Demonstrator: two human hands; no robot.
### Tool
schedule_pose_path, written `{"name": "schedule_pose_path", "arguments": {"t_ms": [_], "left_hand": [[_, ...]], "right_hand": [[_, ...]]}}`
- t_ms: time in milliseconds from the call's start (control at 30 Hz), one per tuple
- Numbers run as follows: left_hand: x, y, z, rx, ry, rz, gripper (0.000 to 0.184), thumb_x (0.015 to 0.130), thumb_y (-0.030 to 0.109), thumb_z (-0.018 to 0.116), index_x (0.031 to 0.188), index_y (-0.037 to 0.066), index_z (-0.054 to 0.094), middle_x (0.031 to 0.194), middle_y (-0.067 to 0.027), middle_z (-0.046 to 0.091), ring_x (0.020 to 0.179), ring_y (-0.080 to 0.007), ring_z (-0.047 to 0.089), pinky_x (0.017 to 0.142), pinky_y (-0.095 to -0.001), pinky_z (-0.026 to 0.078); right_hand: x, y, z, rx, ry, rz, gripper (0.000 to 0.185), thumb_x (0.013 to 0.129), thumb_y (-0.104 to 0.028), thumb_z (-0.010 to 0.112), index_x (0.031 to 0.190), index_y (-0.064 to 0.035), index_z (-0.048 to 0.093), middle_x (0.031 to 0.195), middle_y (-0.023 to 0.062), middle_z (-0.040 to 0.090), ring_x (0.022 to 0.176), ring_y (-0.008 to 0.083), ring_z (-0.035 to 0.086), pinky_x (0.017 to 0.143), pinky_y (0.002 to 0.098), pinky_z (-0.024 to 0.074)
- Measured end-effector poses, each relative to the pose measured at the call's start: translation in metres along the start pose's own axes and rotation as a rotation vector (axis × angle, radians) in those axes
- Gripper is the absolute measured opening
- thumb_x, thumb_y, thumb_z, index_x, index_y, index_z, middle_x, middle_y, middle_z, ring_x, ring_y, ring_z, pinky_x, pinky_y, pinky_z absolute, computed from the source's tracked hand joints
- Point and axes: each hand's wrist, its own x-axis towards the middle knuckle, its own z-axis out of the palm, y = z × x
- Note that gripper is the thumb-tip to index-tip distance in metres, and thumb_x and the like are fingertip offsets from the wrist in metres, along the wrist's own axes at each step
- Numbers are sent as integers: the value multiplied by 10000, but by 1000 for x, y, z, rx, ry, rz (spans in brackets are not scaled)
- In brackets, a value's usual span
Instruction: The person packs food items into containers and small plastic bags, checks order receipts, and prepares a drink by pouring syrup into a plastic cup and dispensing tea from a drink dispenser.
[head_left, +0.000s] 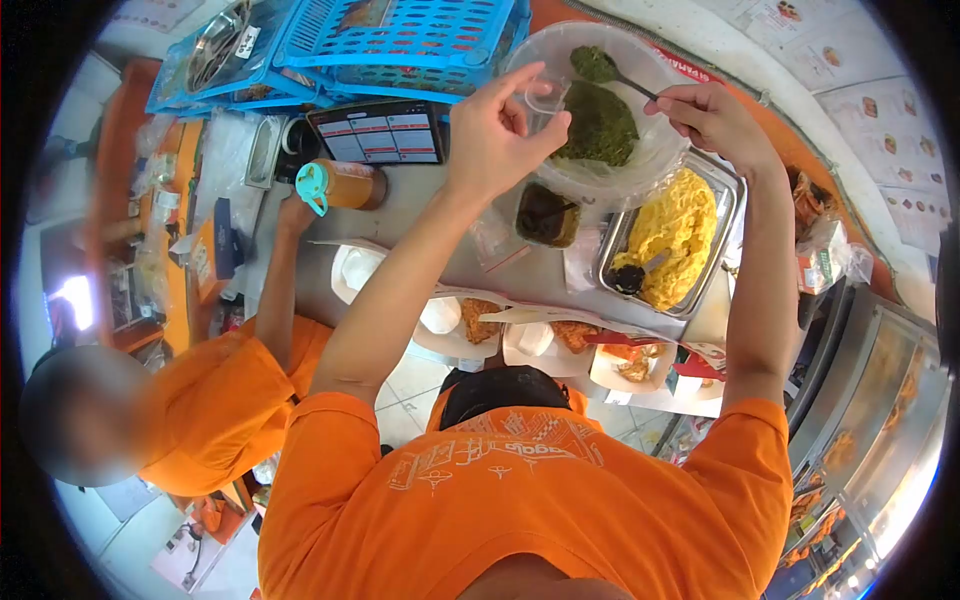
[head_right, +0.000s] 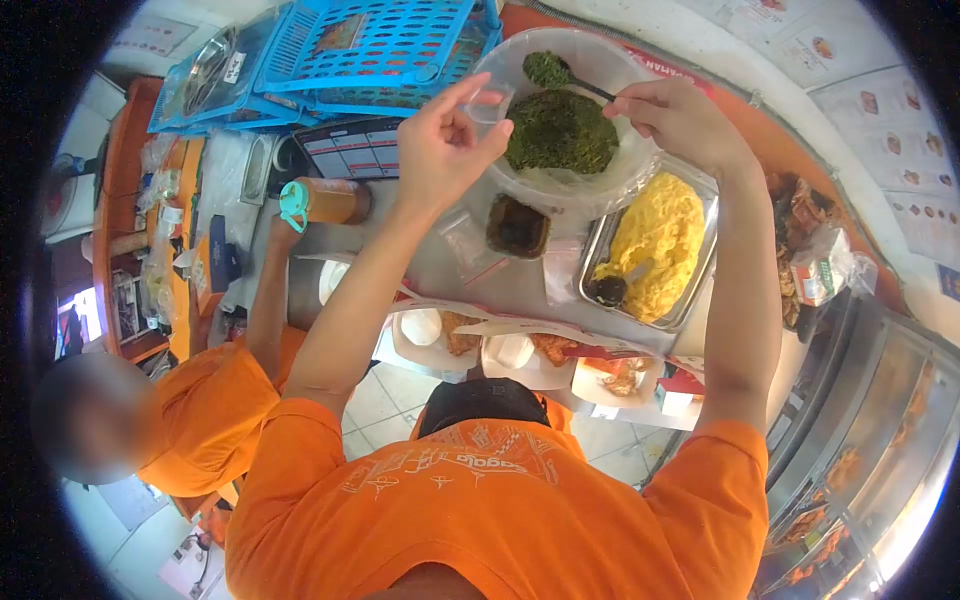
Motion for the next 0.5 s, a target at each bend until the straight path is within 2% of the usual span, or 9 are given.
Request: {"name": "schedule_pose_path", "arguments": {"t_ms": [100, 133, 167, 233, 267, 333, 367, 433, 500], "left_hand": [[17, -6, 22, 151, -8, 1, 522, 738, 165, 807, 1209, 14, 643, 990, -38, 727, 546, -34, 508, 512, -208, 449], [22, -10, 28, 240, -32, -49, 569, 699, 242, 823, 1189, 9, 653, 971, -51, 729, 549, -86, 557, 544, -252, 486], [25, -14, 35, 235, -31, -51, 569, 699, 242, 823, 1189, 9, 653, 971, -51, 729, 549, -86, 557, 544, -252, 486], [32, -19, 47, 378, 6, 85, 638, 679, 299, 820, 1197, -26, 639, 960, -104, 726, 602, -171, 622, 614, -303, 527], [33, -21, 51, 375, 8, 84, 638, 679, 299, 820, 1197, -26, 639, 960, -104, 726, 602, -171, 622, 614, -303, 527], [35, -23, 57, 421, 36, 120, 717, 667, 324, 815, 1226, -71, 604, 944, -156, 716, 681, -244, 665, 683, -339, 546], [34, -23, 58, 423, 35, 118, 717, 667, 324, 815, 1226, -71, 604, 944, -156, 716, 681, -244, 665, 683, -339, 546], [33, -23, 60, 390, 38, 95, 788, 669, 317, 811, 1282, -100, 544, 931, -182, 710, 721, -260, 679, 709, -340, 552], [31, -24, 60, 401, 42, 78, 821, 670, 314, 813, 1314, -98, 513, 934, -175, 707, 710, -253, 676, 707, -342, 553]], "right_hand": [[-13, -9, -11, -76, 91, -34, 227, 978, -206, 563, 1048, -63, 724, 637, -76, 434, 538, 20, 351, 494, 202, 282], [-17, -12, -9, -100, 144, -39, 230, 968, -188, 564, 1012, -28, 724, 645, -54, 488, 564, 45, 410, 526, 225, 344], [-17, -9, -8, -104, 144, -35, 230, 968, -188, 564, 1012, -28, 724, 645, -54, 488, 564, 45, 410, 526, 225, 344], [-16, -4, -6, -333, 177, -153, 267, 919, -176, 568, 1069, -7, 712, 673, 56, 605, 623, 165, 553, 618, 323, 454], [-19, -4, -2, -337, 177, -152, 267, 919, -176, 568, 1069, -7, 712, 673, 56, 605, 623, 165, 553, 618, 323, 454], [-28, -14, 13, -500, 294, -156, 293, 903, -146, 559, 1127, -9, 688, 734, 168, 661, 664, 317, 626, 673, 392, 491], [-32, -19, 19, -498, 292, -156, 293, 903, -146, 559, 1127, -9, 688, 734, 168, 661, 664, 317, 626, 673, 392, 491], [-36, -26, 28, -452, 299, -58, 313, 902, -133, 554, 1171, -30, 677, 851, 230, 660, 793, 406, 641, 758, 436, 497], [-36, -22, 32, -490, 331, -74, 311, 901, -136, 560, 1172, -40, 681, 895, 234, 657, 840, 394, 646, 777, 434, 495]]}}
